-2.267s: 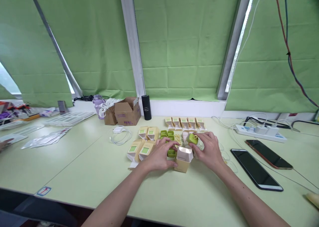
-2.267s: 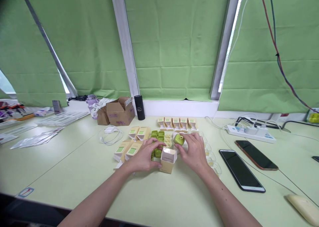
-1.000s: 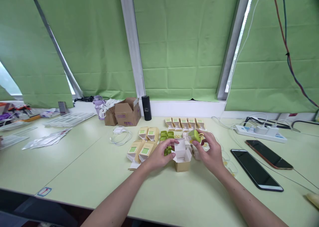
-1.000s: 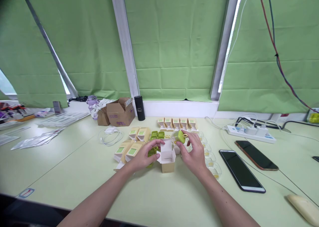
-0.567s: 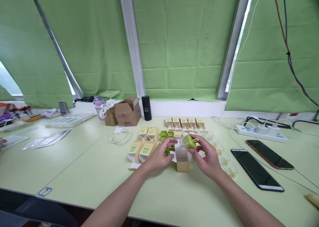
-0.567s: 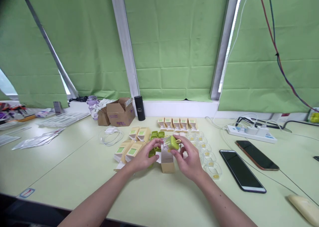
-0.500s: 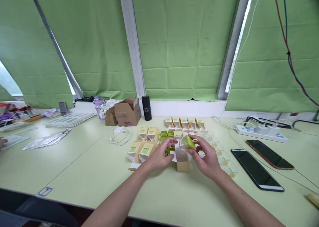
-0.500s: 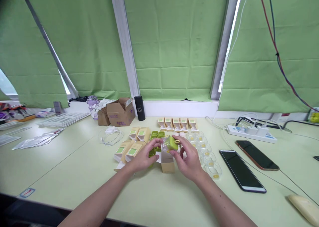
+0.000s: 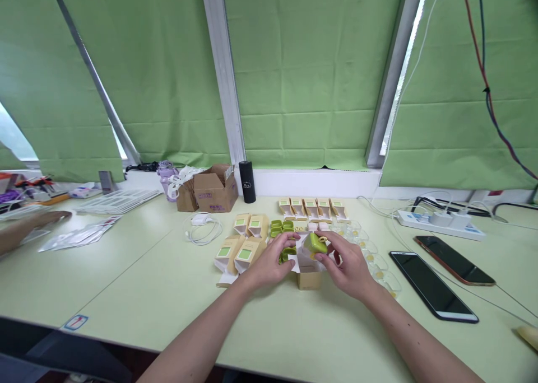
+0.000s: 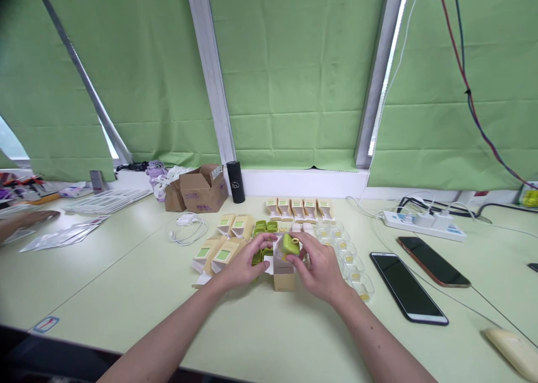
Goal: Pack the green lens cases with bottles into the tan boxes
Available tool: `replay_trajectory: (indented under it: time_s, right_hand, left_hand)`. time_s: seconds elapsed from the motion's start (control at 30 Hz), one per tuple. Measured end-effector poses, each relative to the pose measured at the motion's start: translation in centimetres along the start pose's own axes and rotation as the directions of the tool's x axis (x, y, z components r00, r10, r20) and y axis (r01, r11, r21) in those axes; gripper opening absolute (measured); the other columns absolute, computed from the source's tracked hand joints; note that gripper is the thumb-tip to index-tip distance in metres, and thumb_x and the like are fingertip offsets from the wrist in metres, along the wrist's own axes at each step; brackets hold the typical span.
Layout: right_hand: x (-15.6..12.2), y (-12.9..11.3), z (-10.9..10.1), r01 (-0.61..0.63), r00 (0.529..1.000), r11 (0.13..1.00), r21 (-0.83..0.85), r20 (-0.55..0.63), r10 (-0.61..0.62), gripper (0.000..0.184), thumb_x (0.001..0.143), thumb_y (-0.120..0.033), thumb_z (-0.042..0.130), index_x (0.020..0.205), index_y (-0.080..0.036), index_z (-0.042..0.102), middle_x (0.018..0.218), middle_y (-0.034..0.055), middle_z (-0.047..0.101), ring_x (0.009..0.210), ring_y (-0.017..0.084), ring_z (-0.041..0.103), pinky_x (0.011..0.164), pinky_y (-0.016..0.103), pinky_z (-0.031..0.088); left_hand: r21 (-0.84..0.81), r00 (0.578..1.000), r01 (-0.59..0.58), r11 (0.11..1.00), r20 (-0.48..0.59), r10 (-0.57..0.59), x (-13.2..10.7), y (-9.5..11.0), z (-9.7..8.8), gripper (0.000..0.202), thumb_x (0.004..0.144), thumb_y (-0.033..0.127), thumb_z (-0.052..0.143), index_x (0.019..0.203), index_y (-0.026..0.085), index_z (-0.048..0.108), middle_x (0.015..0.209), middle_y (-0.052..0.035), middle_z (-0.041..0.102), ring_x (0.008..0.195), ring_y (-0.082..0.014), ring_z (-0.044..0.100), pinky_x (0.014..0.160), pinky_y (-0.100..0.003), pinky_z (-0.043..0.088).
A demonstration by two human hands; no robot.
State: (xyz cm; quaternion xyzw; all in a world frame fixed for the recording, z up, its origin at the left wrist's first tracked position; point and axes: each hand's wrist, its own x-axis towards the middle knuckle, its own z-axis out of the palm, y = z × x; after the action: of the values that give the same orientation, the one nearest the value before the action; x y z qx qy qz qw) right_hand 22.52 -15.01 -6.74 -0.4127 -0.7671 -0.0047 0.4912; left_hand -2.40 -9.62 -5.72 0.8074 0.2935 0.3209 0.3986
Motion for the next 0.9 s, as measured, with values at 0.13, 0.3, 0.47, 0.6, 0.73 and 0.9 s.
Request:
replay_trajectory:
  time_s: [0.13,0.3,0.47,0.6,0.73,0.9]
  right_hand:
    - [0.0,-0.2,-0.2,0.037,0.999,0.999,-0.008,0.031,-0.037,0.032,0.105,-0.036,0.059,0.135,-0.025,0.062,0.124,0.0094,0.078,0.068,0.017,0.071,0.061,0.032,0.056]
    - [0.1,-0.6,-0.3,0.088,0.992,0.996,-0.026,0.09,-0.086,0.026,0.104,-0.034,0.061,0.128,-0.024,0.06,0.107,0.0063,0.078,0.07,0.018,0.07,0.064,0.032,0.054]
    - [-0.1,-0.4,-0.1,0.095,0.989,0.994,-0.051,0.122,-0.088,0.026,0.101,-0.033,0.064,0.124,-0.024,0.057,0.095,0.0041,0.073,0.072,0.021,0.067,0.065,0.034,0.048]
    - [-0.2,-0.5,-0.2,0.042,0.98,0.998,-0.041,0.196,-0.033,0.027,0.099,-0.032,0.065,0.123,-0.025,0.055,0.093,0.0045,0.069,0.076,0.023,0.064,0.065,0.033,0.045]
    - [0.0,-0.9,-0.4,0.032,0.962,0.999,-0.033,0.272,-0.022,0.023,0.1,-0.032,0.06,0.121,-0.025,0.054,0.099,0.0067,0.068,0.081,0.025,0.062,0.067,0.035,0.043]
    - [0.2,-1.2,-0.4,0.061,0.958,0.998,0.016,0.28,-0.063,0.017,0.104,-0.035,0.056,0.118,-0.025,0.053,0.102,0.0069,0.067,0.087,0.026,0.061,0.071,0.035,0.042]
  left_hand:
    - [0.005,1.0,0.014,1.0,0.005,-0.014,0.0,-0.1,0.0,0.057,0.092,0.014,0.065,0.146,0.029,0.052,0.158,-0.013,0.054,0.148,-0.0323,0.055,0.118,-0.049,0.048]
    - [0.007,0.999,0.034,0.999,0.015,-0.034,0.0,0.1,0.1,0.057,0.093,0.014,0.063,0.146,0.029,0.051,0.159,-0.0126,0.052,0.149,-0.0324,0.054,0.119,-0.049,0.048]
    - [0.013,0.999,0.037,0.999,0.019,-0.037,-0.1,0.3,0.0,0.058,0.092,0.015,0.063,0.147,0.03,0.05,0.161,-0.012,0.051,0.151,-0.0334,0.052,0.119,-0.05,0.048]
    - [0.02,0.999,0.029,0.999,0.013,-0.03,-0.1,0.1,0.0,0.06,0.092,0.015,0.062,0.149,0.032,0.05,0.162,-0.011,0.05,0.15,-0.0332,0.053,0.121,-0.051,0.047]
    - [0.028,1.0,0.019,0.999,0.014,-0.02,-0.1,0.0,0.0,0.062,0.092,0.015,0.062,0.151,0.032,0.049,0.163,-0.011,0.049,0.151,-0.0336,0.053,0.123,-0.052,0.045]
    - [0.052,1.0,0.025,0.998,0.017,-0.026,-0.1,0.0,0.0,0.064,0.093,0.016,0.061,0.154,0.032,0.047,0.164,-0.0108,0.049,0.151,-0.0338,0.053,0.122,-0.051,0.046]
